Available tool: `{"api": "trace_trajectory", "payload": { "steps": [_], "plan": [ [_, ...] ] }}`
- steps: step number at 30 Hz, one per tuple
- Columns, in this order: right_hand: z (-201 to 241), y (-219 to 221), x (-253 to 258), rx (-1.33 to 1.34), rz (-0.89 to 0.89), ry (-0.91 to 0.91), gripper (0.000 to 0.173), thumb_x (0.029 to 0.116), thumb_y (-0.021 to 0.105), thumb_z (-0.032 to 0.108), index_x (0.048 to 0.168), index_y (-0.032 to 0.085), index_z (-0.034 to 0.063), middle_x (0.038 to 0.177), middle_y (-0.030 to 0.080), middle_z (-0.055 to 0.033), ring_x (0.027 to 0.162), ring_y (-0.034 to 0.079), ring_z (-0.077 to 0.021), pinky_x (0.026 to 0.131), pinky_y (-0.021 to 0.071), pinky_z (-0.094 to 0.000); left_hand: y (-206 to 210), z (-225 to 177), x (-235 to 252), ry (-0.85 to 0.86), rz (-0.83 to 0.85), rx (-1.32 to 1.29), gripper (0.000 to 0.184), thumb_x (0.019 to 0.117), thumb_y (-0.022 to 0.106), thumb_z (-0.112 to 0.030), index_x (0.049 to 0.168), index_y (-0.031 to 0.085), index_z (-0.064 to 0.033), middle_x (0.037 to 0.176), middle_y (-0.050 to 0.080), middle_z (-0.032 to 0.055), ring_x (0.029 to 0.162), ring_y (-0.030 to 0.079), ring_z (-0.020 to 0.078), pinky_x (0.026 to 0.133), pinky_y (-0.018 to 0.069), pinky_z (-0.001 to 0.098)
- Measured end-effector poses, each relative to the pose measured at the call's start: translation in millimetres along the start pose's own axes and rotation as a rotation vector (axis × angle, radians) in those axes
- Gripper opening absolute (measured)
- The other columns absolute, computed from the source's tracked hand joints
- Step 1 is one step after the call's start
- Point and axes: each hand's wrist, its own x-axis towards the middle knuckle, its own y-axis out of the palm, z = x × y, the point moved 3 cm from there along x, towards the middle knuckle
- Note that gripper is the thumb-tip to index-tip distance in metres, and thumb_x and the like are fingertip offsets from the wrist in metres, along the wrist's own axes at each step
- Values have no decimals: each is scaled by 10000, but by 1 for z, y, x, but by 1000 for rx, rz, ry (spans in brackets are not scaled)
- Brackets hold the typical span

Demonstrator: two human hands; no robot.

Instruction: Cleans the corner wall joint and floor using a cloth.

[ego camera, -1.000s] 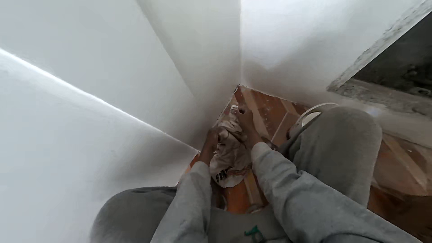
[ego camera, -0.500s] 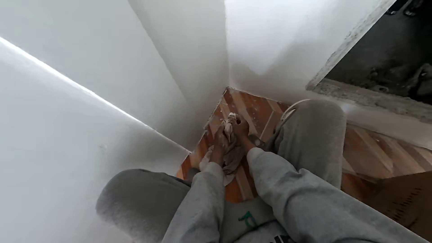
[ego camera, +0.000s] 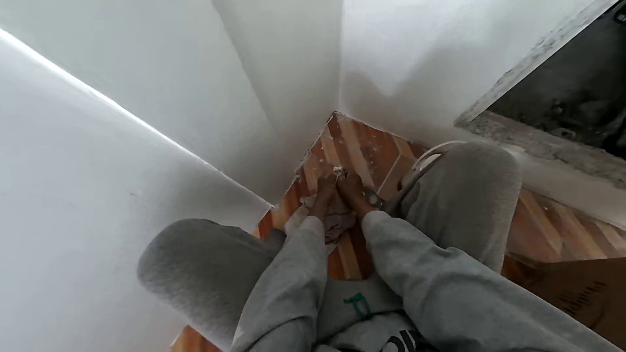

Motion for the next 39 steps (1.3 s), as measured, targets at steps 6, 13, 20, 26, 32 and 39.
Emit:
{"api": "trace_trajectory", "payload": {
  "steps": [6, 13, 20, 26, 32, 39],
  "plan": [
    [-17, 9, 3, 28, -31, 57, 470, 981, 677, 297, 1401, 568, 115, 1184, 698, -218, 1108, 665, -420, 940, 517, -646, 6, 17, 17, 9, 100, 80, 333, 1090, 496, -264, 1093, 637, 38, 995, 628, 192, 881, 593, 266, 812, 500, 460],
    [-25, 3, 18, 158, -13, 26, 446, 982, 688, 246, 1361, 574, 40, 1190, 679, -248, 1097, 661, -416, 947, 530, -623, -13, -3, -12, -58, 280, 68, 347, 1064, 541, -318, 1250, 629, -39, 1064, 648, 129, 874, 582, 173, 787, 514, 376],
    [22, -57, 38, 214, -466, 2, 421, 1063, 536, 365, 1375, 573, 85, 1237, 672, -208, 1116, 661, -388, 918, 541, -597, -26, 8, -27, -41, 573, 791, 350, 1045, 551, -213, 1256, 640, 51, 1249, 645, 267, 1185, 621, 393, 1031, 464, 591],
    [68, -37, 95, -31, -410, -165, 320, 1027, 584, 305, 1280, 708, 154, 1247, 706, -133, 1138, 678, -332, 947, 527, -591, -95, -117, -77, 126, 372, 992, 399, 1049, 576, -253, 1385, 605, -38, 1337, 630, 219, 1236, 611, 394, 1032, 478, 608],
    [12, 84, 105, -268, 149, -197, 413, 1011, 608, 288, 1381, 634, 106, 1365, 622, -215, 1236, 610, -433, 1000, 475, -688, -188, -207, -129, 193, 304, 1187, 415, 1034, 569, -444, 1347, 639, -181, 1088, 724, 34, 922, 706, 189, 827, 593, 486],
    [-9, 139, 111, -246, 15, -294, 340, 1026, 550, 262, 1318, 703, 179, 1223, 700, -130, 1108, 689, -316, 887, 571, -561, -142, -167, -123, 120, 481, 1295, 512, 1000, 619, -414, 1408, 612, -106, 1126, 723, 149, 892, 727, 353, 723, 591, 554]
  ]
}}
